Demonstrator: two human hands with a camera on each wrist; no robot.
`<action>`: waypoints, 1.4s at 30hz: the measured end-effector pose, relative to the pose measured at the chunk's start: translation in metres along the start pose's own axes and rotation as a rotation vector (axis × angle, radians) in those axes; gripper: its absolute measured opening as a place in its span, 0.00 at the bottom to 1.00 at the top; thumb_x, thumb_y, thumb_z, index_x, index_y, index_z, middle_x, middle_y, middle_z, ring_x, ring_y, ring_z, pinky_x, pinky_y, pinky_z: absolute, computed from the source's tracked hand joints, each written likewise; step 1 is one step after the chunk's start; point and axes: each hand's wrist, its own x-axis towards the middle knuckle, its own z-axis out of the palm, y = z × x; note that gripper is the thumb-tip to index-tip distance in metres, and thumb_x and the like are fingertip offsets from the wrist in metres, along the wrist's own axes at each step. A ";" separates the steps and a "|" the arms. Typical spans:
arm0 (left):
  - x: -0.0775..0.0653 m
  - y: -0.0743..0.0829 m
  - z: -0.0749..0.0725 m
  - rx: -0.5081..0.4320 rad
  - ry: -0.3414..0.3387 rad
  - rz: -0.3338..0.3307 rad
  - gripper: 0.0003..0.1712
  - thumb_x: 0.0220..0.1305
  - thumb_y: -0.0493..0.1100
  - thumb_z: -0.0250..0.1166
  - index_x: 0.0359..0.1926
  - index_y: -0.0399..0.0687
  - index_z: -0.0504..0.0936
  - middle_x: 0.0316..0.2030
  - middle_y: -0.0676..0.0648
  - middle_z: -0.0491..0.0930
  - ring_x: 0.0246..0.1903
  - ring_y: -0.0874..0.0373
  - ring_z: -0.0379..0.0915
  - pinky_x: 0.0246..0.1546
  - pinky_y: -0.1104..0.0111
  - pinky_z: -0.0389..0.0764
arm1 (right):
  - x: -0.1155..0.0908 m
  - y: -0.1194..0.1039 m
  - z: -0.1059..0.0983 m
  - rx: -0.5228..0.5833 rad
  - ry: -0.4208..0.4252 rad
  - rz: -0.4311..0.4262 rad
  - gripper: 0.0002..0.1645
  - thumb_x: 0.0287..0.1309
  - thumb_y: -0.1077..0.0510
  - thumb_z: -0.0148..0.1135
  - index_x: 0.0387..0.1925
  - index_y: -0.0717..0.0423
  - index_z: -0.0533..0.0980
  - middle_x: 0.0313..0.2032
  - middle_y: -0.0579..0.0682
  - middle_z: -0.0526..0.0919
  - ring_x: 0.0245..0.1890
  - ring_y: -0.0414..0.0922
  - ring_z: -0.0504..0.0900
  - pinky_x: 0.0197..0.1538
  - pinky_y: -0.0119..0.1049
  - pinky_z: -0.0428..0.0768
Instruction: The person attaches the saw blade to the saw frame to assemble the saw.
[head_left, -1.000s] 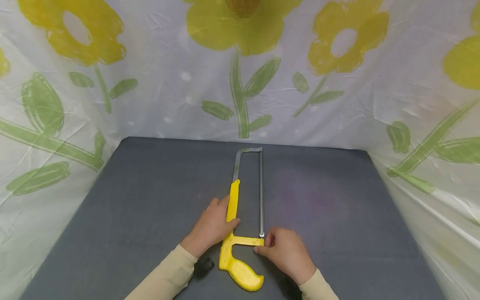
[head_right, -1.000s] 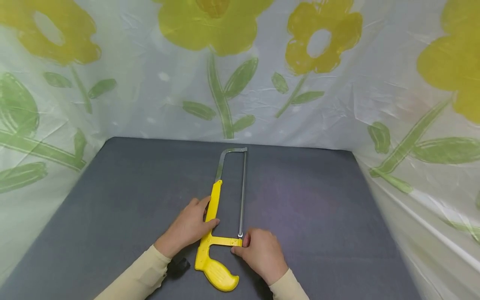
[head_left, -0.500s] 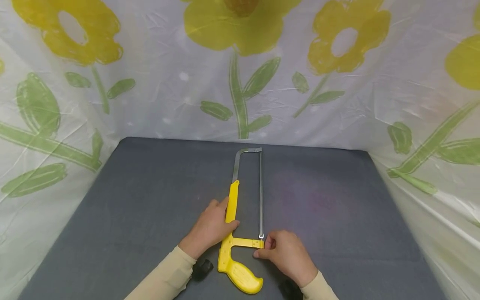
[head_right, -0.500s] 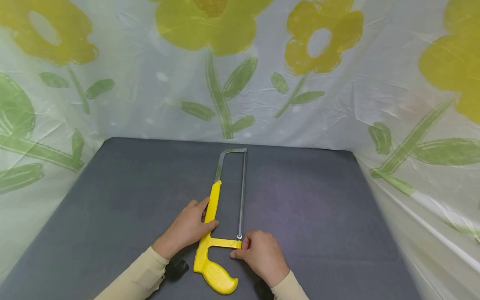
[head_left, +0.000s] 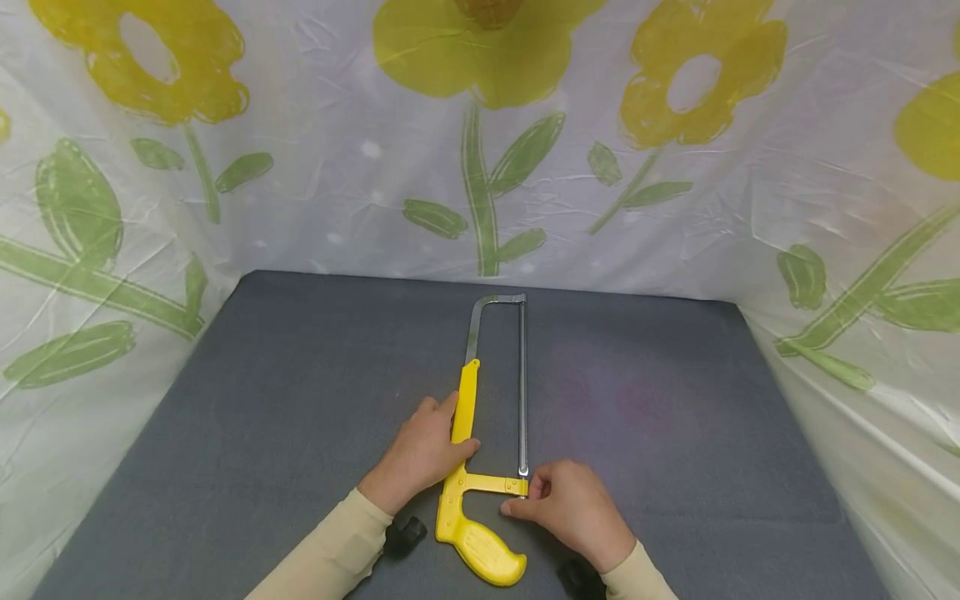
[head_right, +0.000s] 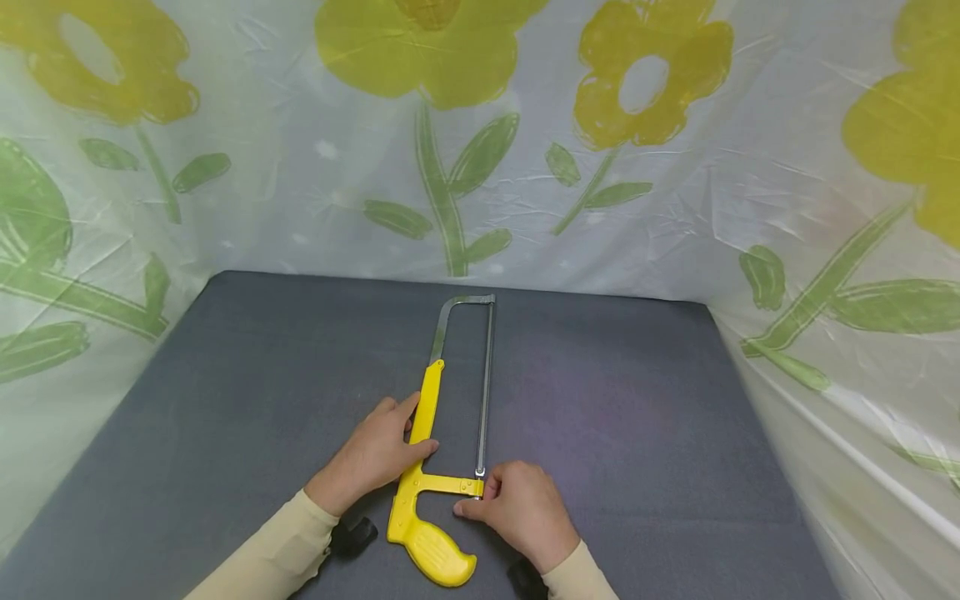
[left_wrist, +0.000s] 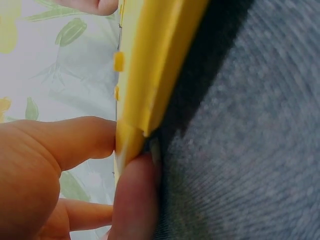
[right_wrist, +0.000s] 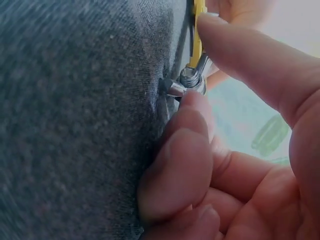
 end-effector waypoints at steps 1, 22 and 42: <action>0.000 0.000 0.000 0.000 -0.002 -0.003 0.50 0.65 0.51 0.78 0.80 0.35 0.67 0.56 0.34 0.78 0.36 0.55 0.74 0.39 0.60 0.84 | 0.000 0.000 0.000 -0.001 0.001 0.003 0.26 0.47 0.37 0.85 0.17 0.43 0.78 0.15 0.37 0.71 0.18 0.39 0.68 0.23 0.34 0.61; 0.001 0.001 -0.002 -0.009 -0.018 -0.014 0.51 0.66 0.52 0.77 0.81 0.37 0.66 0.55 0.36 0.78 0.35 0.56 0.73 0.38 0.64 0.82 | 0.001 0.005 -0.005 0.020 -0.037 -0.082 0.20 0.54 0.43 0.82 0.31 0.47 0.79 0.21 0.41 0.75 0.20 0.39 0.70 0.25 0.32 0.65; 0.000 0.000 -0.002 -0.021 -0.016 -0.022 0.50 0.65 0.52 0.78 0.81 0.37 0.67 0.54 0.36 0.78 0.33 0.56 0.72 0.33 0.67 0.78 | 0.002 0.012 -0.012 0.075 -0.086 -0.168 0.12 0.60 0.53 0.78 0.33 0.48 0.79 0.24 0.40 0.77 0.19 0.35 0.69 0.25 0.30 0.67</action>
